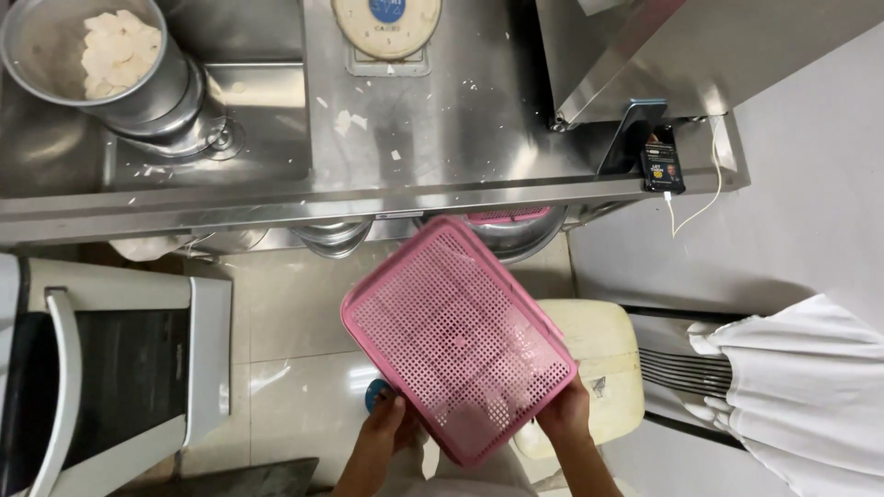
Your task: Weighing sliced raw materials, bagging them, and placing them into a deep fryer for processing.
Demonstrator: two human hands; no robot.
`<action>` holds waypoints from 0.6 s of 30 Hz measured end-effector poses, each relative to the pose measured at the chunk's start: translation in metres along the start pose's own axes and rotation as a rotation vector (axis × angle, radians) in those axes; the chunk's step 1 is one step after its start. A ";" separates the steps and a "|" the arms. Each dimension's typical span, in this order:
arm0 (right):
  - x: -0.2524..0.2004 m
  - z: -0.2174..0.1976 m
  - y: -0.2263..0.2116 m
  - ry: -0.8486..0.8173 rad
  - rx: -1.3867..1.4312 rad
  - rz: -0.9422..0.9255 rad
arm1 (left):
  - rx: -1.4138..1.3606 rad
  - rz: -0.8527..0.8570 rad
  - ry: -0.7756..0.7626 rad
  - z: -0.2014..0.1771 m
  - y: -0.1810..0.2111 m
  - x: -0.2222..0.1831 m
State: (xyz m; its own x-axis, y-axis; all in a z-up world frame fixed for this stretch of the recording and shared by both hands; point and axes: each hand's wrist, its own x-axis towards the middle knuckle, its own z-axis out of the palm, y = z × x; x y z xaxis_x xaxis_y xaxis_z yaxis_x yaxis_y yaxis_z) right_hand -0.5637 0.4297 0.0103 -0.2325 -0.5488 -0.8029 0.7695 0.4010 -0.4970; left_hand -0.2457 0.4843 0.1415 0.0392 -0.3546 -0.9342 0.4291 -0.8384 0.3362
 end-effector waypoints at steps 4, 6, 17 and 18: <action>-0.004 -0.011 -0.004 0.048 -0.048 -0.041 | 0.021 -0.044 0.001 0.002 -0.065 0.094; 0.001 -0.018 -0.004 0.010 -0.003 -0.050 | -0.428 0.095 -0.066 0.009 -0.105 0.148; 0.067 -0.066 -0.020 0.262 0.225 -0.217 | 0.259 0.218 0.095 0.095 0.028 0.254; 0.073 -0.067 -0.019 0.321 0.249 -0.258 | 0.159 0.236 0.068 0.105 0.036 0.273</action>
State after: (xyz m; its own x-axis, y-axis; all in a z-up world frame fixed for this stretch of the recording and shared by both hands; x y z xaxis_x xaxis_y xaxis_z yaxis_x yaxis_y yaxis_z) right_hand -0.6356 0.4314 -0.0608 -0.5767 -0.3371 -0.7442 0.7723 0.0722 -0.6312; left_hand -0.3146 0.3139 -0.0892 0.1841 -0.5235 -0.8319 0.2544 -0.7922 0.5548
